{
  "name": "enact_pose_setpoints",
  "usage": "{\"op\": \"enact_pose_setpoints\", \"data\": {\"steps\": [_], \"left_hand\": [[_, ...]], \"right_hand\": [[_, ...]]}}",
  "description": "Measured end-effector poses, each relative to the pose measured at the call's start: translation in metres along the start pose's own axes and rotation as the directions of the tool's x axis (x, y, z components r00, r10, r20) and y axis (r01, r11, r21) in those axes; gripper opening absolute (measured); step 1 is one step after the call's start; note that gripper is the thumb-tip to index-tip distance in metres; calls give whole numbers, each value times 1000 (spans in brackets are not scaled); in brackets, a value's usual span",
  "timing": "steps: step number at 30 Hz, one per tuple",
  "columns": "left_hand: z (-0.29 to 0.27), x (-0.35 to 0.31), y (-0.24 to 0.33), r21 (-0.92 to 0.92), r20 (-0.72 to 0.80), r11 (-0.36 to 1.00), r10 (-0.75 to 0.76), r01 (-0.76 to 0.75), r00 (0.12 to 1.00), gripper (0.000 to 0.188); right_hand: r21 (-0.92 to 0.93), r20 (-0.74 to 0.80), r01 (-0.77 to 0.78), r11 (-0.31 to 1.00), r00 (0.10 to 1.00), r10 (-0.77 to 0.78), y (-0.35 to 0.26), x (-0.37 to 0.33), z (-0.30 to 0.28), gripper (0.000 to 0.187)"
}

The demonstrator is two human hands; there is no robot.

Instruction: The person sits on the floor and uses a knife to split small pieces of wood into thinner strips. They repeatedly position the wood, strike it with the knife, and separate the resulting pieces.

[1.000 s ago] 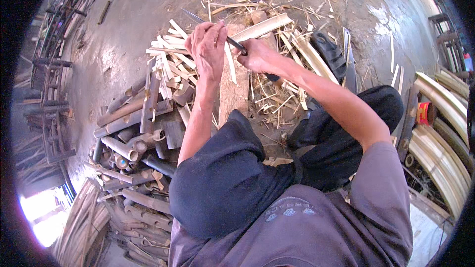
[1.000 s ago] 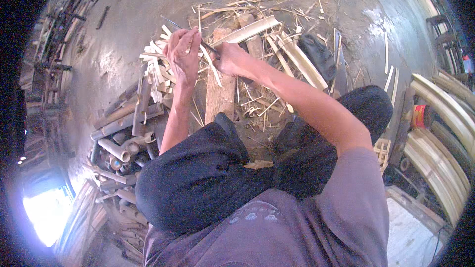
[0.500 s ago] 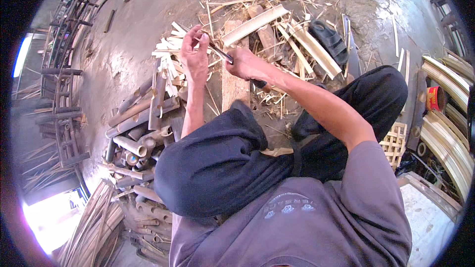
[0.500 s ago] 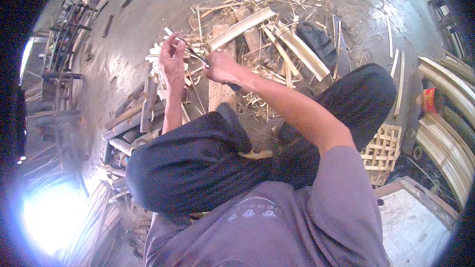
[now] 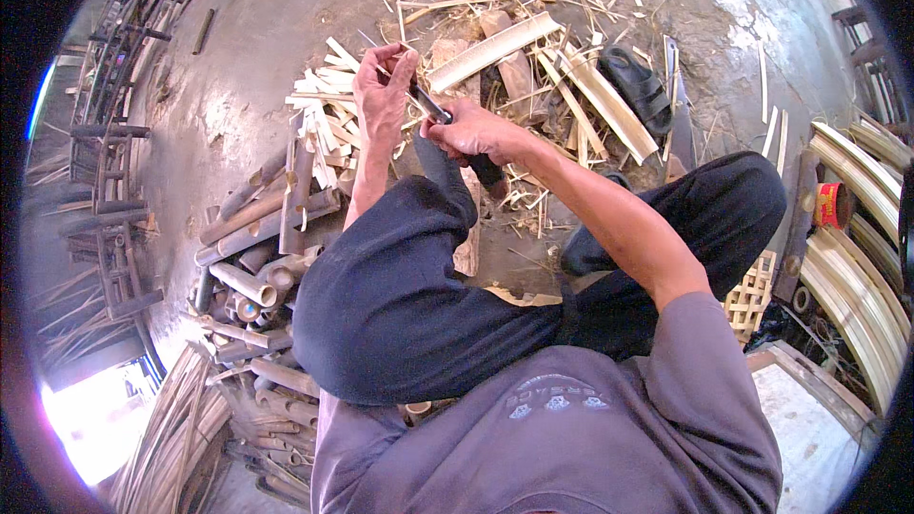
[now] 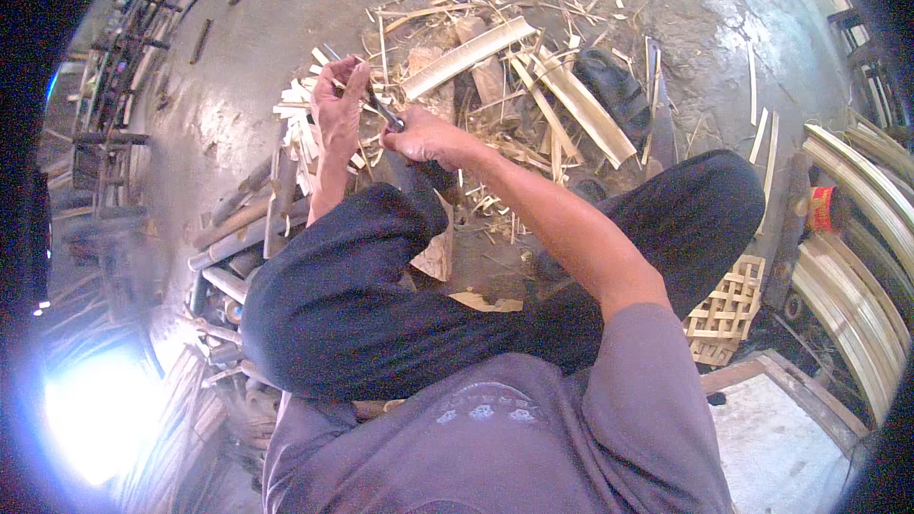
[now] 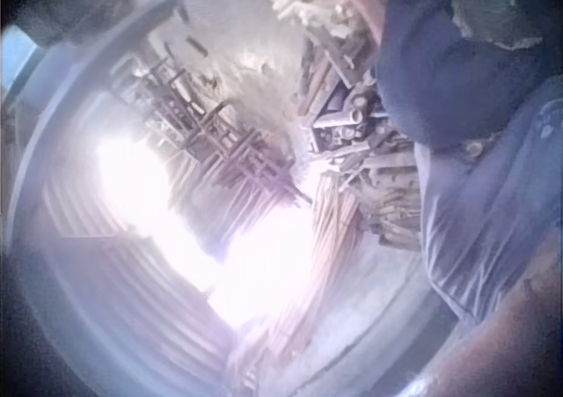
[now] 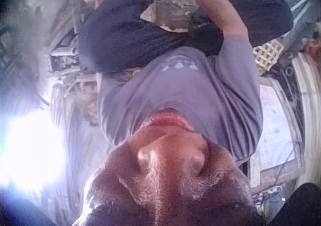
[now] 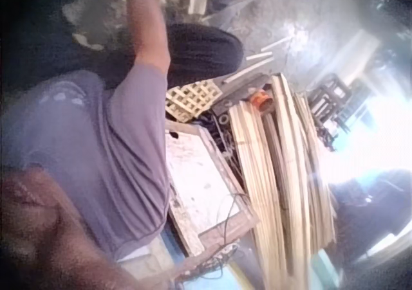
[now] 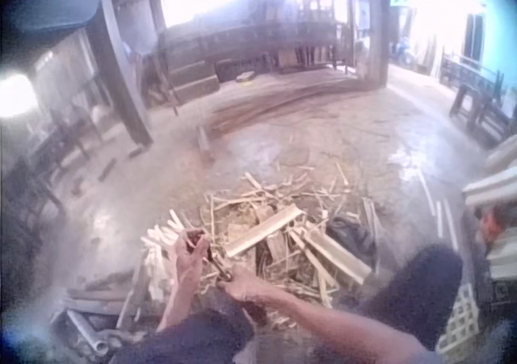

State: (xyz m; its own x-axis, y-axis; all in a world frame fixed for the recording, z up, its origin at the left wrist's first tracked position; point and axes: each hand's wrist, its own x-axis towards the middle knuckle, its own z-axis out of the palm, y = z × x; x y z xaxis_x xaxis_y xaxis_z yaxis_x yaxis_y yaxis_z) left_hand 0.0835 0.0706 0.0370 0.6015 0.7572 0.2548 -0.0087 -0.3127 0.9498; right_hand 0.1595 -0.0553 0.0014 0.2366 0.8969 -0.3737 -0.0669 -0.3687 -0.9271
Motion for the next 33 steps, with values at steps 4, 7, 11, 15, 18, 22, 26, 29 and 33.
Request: {"op": "enact_pose_setpoints", "data": {"steps": [4,7,11,15,18,22,26,29,33], "left_hand": [[9,3,4,93,10,995,24,-25,1000,36],[17,3,16,150,19,987,55,-57,998,37],[20,13,12,214,-14,974,78,-73,997,37],[17,15,-6,298,-95,951,112,-79,989,39],[21,7,-3,211,-157,976,96,-62,983,46],[30,6,-22,57,-229,998,47,-35,972,60],[21,5,-28,103,-215,995,5,17,977,57],[18,-4,-20,221,-201,975,47,-1,979,54],[25,0,-16,225,-186,968,151,-107,971,49]], "right_hand": [[57,44,-25,998,999,22,3,-4,-8,14],[-336,-73,132,933,983,-166,9,-5,-18,19],[-547,-120,240,802,926,-359,16,7,-18,23],[-759,-146,125,639,924,-354,10,5,-21,23],[-593,-79,183,784,956,-283,27,8,-24,15],[-276,-6,113,955,993,-119,46,15,-18,15],[350,159,-128,928,984,76,38,1,-4,14],[184,83,-49,982,996,34,42,2,1,12],[-467,-50,107,878,988,-147,64,23,-11,21]]}}
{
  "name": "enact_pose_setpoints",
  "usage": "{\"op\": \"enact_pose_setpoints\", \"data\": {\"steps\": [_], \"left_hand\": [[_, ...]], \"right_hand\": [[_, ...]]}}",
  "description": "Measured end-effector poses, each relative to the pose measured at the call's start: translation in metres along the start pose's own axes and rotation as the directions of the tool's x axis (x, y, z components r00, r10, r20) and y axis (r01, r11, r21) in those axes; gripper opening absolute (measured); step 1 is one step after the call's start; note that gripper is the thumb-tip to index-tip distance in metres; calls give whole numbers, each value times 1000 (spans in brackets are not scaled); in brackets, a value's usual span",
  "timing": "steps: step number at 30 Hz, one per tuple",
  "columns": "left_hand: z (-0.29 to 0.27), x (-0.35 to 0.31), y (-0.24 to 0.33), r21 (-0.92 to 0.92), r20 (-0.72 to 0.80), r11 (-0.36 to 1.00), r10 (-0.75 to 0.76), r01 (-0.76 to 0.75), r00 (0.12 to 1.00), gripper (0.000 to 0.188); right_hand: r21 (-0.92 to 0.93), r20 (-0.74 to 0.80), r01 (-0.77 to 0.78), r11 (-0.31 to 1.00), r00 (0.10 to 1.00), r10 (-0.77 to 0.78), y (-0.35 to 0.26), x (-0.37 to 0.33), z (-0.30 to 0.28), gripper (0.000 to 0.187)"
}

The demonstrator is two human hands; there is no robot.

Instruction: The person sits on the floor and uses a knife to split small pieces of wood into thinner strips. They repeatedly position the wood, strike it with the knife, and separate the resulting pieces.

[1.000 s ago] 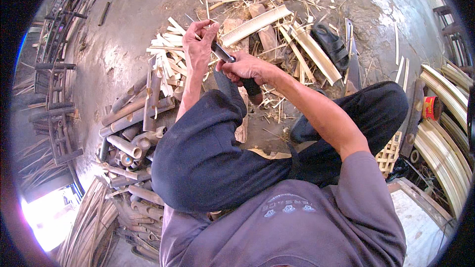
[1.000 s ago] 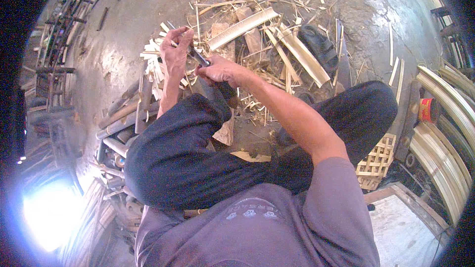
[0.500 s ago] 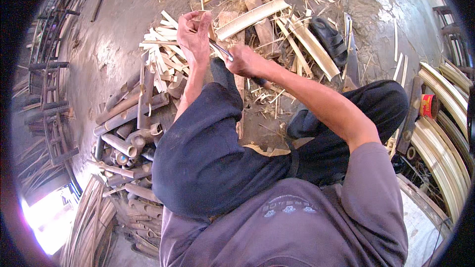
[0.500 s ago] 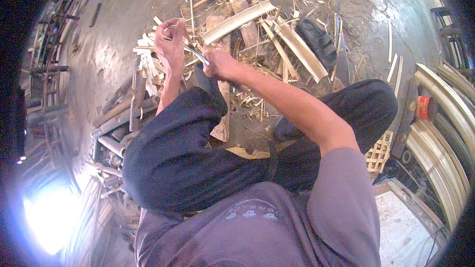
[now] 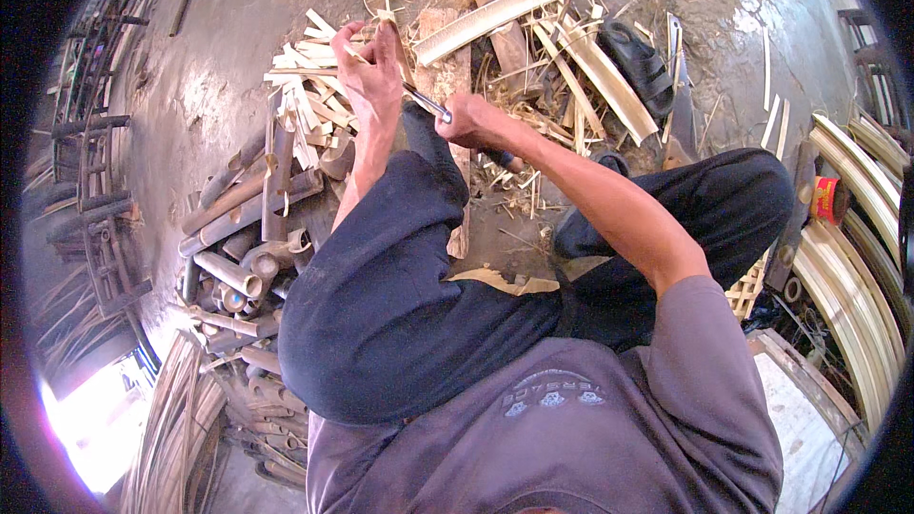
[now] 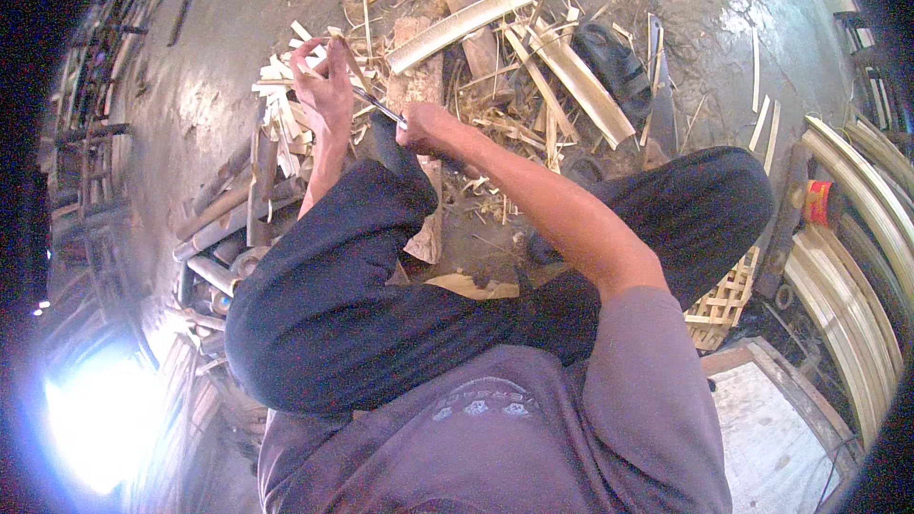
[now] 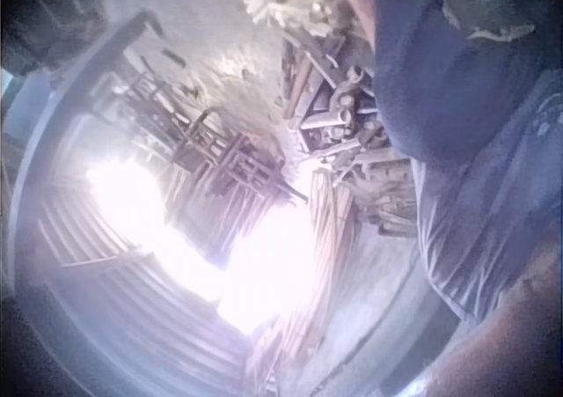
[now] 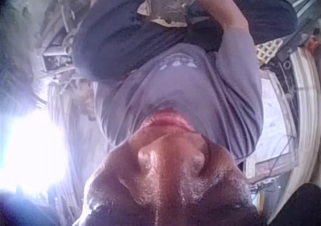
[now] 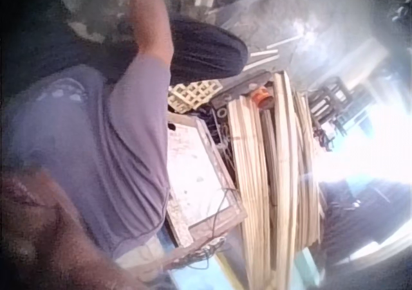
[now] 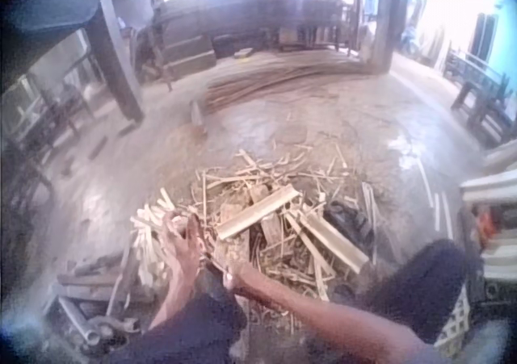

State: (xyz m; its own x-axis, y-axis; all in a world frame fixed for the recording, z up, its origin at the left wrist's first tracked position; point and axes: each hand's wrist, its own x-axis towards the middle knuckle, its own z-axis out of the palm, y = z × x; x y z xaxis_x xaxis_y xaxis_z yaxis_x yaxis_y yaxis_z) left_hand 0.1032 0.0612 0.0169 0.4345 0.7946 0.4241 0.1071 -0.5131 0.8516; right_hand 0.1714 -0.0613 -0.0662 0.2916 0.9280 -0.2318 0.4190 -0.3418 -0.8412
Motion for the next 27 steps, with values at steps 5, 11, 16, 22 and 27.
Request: {"op": "enact_pose_setpoints", "data": {"steps": [5,11,16,22,27], "left_hand": [[-15,1,1,-9,125,991,-133,135,983,59],[2,10,10,-48,204,984,-157,170,966,33],[-4,17,-2,87,43,988,-133,129,990,32],[31,7,-3,48,31,995,-88,86,996,31],[-14,16,-1,88,-21,988,-127,128,992,31]], "right_hand": [[570,235,-256,781,961,143,-11,-12,11,17],[-44,-32,-19,999,999,17,13,3,21,21],[-268,-80,-48,962,996,27,-12,-1,13,22],[-273,33,-191,943,978,207,22,-8,-2,19],[-376,-7,-40,926,999,41,3,2,17,29]]}}
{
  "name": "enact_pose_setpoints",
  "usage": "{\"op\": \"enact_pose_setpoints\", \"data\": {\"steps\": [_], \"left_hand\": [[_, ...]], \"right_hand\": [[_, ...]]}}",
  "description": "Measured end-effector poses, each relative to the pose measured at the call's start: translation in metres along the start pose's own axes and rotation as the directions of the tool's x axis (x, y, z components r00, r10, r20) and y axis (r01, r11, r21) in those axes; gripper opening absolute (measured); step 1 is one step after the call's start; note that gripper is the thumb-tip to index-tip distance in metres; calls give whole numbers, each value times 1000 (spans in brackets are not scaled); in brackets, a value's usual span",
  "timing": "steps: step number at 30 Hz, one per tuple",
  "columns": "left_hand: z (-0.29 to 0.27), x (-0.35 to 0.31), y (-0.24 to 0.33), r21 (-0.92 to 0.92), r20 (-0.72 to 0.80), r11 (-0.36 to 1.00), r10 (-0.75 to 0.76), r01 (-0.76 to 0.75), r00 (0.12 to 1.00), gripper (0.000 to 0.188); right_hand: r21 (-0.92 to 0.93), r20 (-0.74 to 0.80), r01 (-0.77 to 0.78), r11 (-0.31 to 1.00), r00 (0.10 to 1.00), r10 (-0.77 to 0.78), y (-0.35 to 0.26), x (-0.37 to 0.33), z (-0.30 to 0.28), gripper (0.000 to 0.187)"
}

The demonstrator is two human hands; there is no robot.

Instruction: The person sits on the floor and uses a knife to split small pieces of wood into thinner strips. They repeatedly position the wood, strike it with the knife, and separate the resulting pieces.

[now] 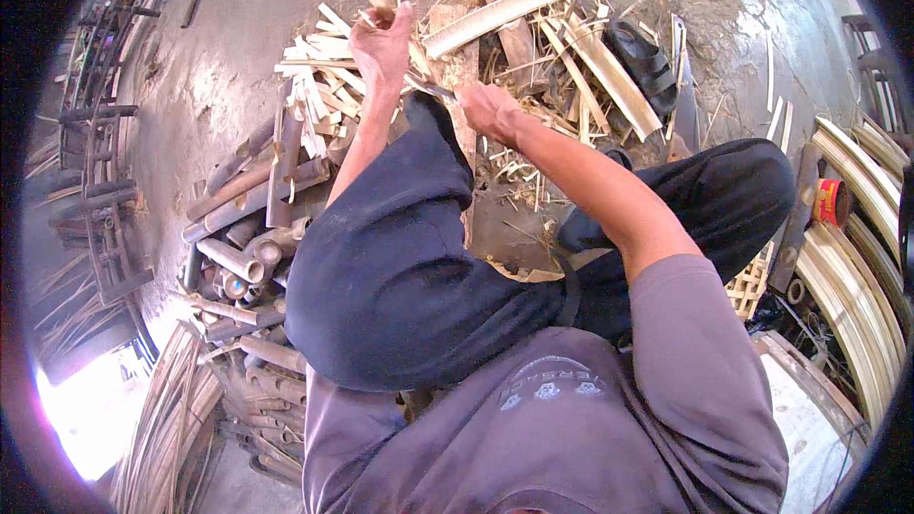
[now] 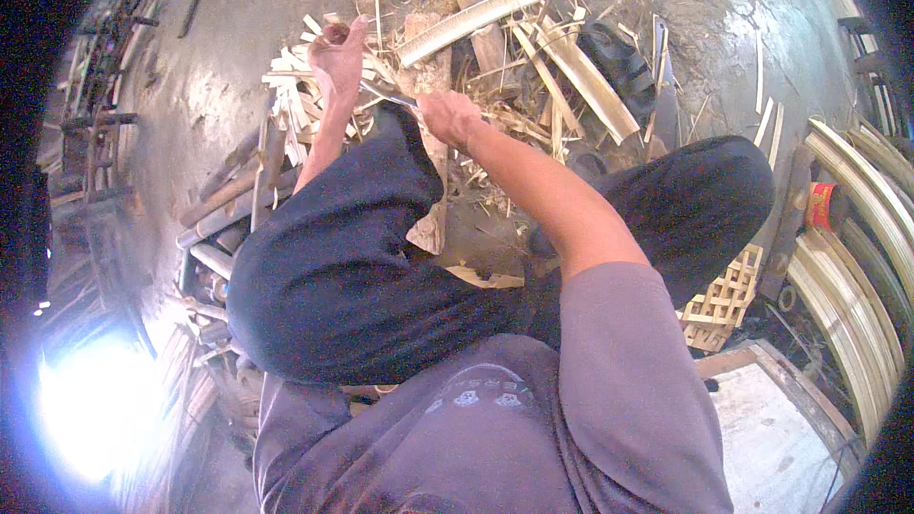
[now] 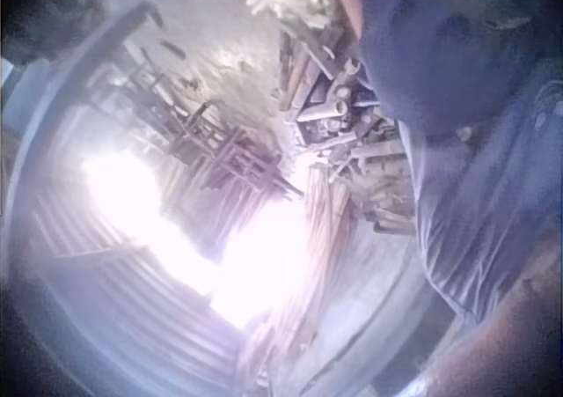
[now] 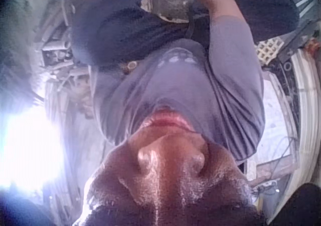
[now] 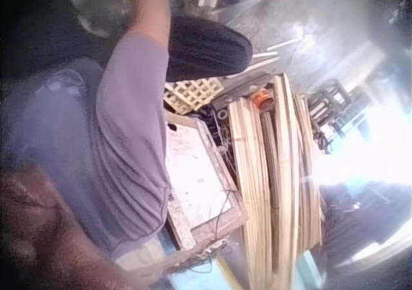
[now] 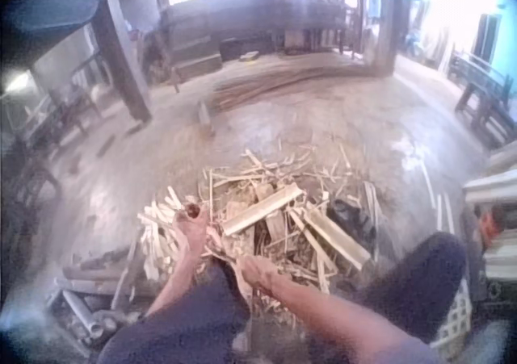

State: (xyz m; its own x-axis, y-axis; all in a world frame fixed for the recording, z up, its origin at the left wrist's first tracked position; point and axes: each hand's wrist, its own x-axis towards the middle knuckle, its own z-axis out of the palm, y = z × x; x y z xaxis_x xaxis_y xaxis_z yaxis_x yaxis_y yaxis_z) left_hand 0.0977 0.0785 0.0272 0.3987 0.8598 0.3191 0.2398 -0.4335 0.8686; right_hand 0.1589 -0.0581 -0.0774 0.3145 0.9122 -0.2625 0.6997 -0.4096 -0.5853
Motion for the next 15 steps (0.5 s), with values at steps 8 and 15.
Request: {"op": "enact_pose_setpoints", "data": {"steps": [8,15], "left_hand": [[-3,-12,-10,55,-93,996,70,-65,993,31],[13,-7,-4,33,-127,994,103,-100,987,27]], "right_hand": [[-29,13,-24,999,1000,24,22,-7,22,28],[-14,172,-51,999,984,53,47,-2,44,28]]}}
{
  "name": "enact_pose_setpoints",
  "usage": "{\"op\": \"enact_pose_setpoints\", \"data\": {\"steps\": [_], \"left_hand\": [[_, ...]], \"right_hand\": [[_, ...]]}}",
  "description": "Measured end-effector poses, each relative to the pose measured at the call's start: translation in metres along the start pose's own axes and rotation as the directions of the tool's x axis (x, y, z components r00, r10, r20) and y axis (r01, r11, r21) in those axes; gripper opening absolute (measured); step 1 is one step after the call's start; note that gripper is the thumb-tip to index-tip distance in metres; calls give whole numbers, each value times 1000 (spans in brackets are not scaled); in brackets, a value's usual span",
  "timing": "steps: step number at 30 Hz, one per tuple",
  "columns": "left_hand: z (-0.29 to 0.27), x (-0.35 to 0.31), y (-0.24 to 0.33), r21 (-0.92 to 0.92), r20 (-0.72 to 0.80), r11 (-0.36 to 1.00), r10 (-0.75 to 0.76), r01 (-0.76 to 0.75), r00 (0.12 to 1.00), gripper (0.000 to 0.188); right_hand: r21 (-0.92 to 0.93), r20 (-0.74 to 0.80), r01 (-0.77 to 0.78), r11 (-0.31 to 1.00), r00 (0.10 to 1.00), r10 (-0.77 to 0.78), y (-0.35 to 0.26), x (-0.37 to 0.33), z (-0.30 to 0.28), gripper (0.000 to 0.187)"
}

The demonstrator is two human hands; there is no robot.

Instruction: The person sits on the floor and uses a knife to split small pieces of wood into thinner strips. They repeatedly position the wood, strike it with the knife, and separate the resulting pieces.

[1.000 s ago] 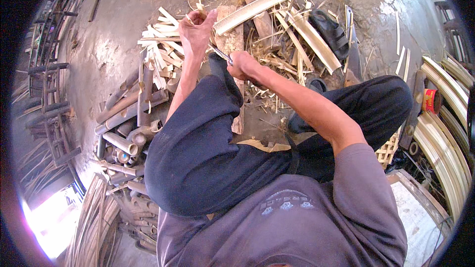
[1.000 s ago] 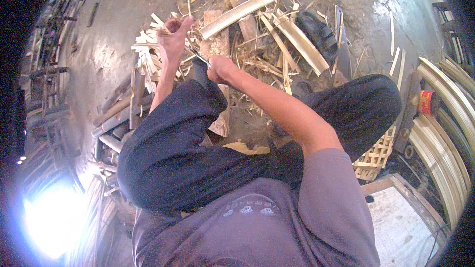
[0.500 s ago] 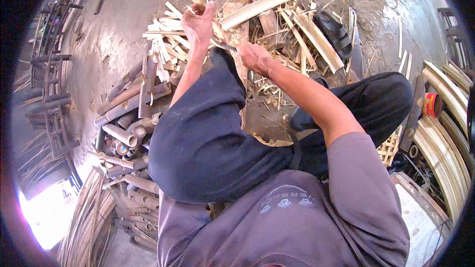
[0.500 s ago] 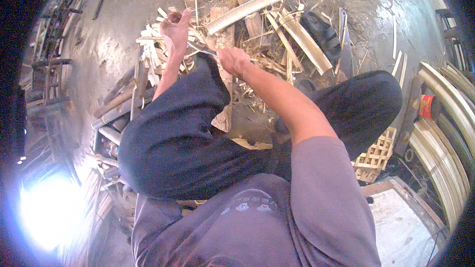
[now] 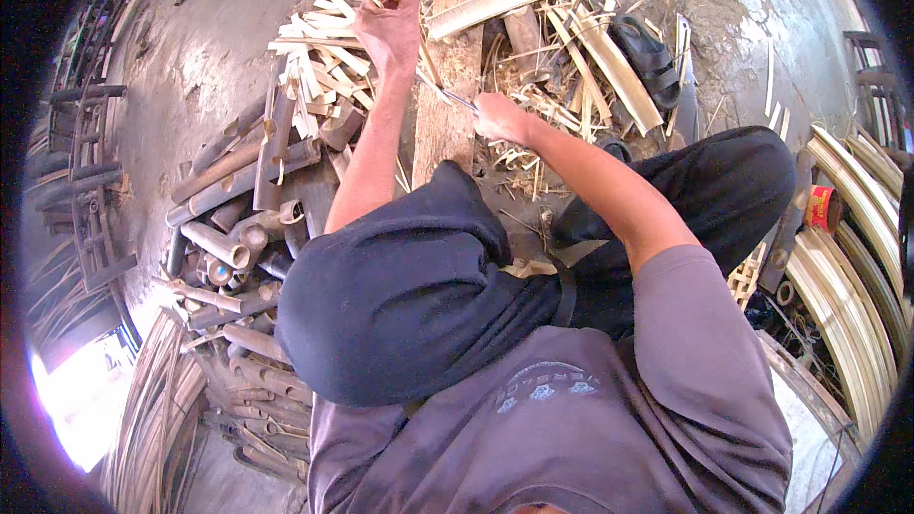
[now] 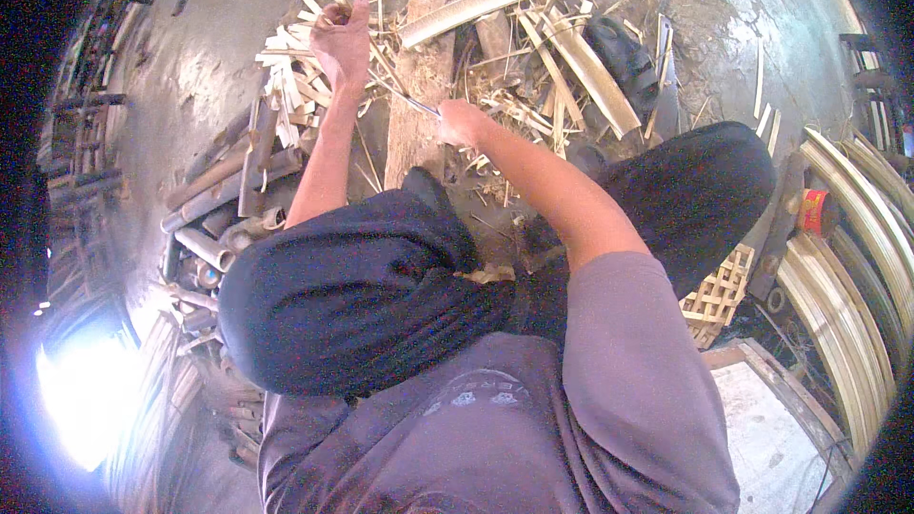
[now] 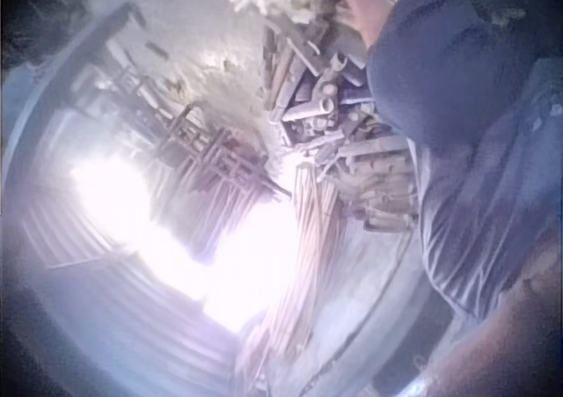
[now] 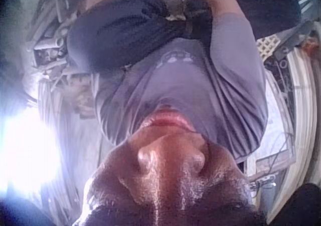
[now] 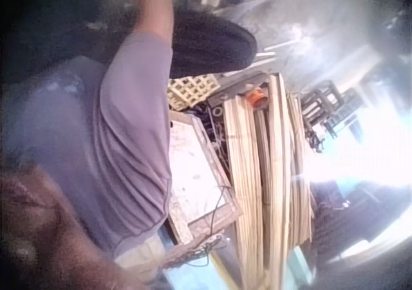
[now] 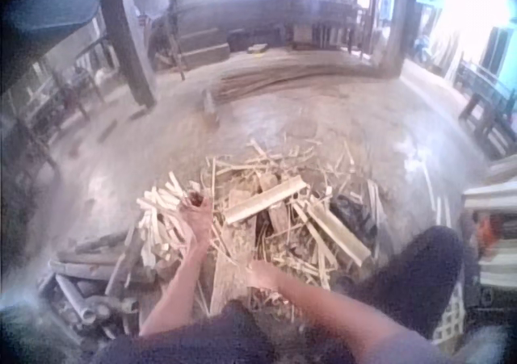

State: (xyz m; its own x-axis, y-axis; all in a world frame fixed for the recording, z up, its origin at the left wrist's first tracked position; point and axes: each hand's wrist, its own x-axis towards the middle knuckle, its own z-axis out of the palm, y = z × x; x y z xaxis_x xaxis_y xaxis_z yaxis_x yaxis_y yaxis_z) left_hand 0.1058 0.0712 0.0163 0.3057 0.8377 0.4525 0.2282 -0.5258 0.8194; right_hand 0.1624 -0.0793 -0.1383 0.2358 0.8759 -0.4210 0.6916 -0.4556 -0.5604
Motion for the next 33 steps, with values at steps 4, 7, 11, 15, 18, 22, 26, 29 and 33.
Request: {"op": "enact_pose_setpoints", "data": {"steps": [4,7,11,15,18,22,26,29,33], "left_hand": [[-8,5,-3,-22,-52,997,-80,79,995,29],[-2,11,-11,-128,-67,990,-66,57,996,27],[-41,-2,-32,-499,-117,859,-202,118,972,32],[-87,-31,-48,-495,-162,843,-328,211,931,47],[-119,-58,-55,45,-214,988,-137,150,967,53],[-154,-93,-27,167,-105,808,-555,565,825,56],[-140,-110,-12,-144,-96,732,-680,666,727,58],[-139,-111,-17,-285,-130,697,-708,658,694,59],[-142,-115,-21,-343,-133,673,-726,656,675,60]], "right_hand": [[-265,-156,36,964,985,-80,2,-12,-27,26],[-230,-103,166,959,976,-193,32,-17,-48,23],[16,-110,50,999,993,-48,-8,-52,-86,32],[124,-401,88,988,916,-31,-18,-74,-63,39],[216,-245,146,965,965,-91,-45,-96,-14,39],[398,-89,172,901,985,-148,-111,-107,-4,30],[412,-95,189,891,982,-165,-117,-90,16,29],[278,-33,18,961,999,-9,-71,-65,35,31],[355,-214,227,907,964,-158,-101,-76,50,29]]}}
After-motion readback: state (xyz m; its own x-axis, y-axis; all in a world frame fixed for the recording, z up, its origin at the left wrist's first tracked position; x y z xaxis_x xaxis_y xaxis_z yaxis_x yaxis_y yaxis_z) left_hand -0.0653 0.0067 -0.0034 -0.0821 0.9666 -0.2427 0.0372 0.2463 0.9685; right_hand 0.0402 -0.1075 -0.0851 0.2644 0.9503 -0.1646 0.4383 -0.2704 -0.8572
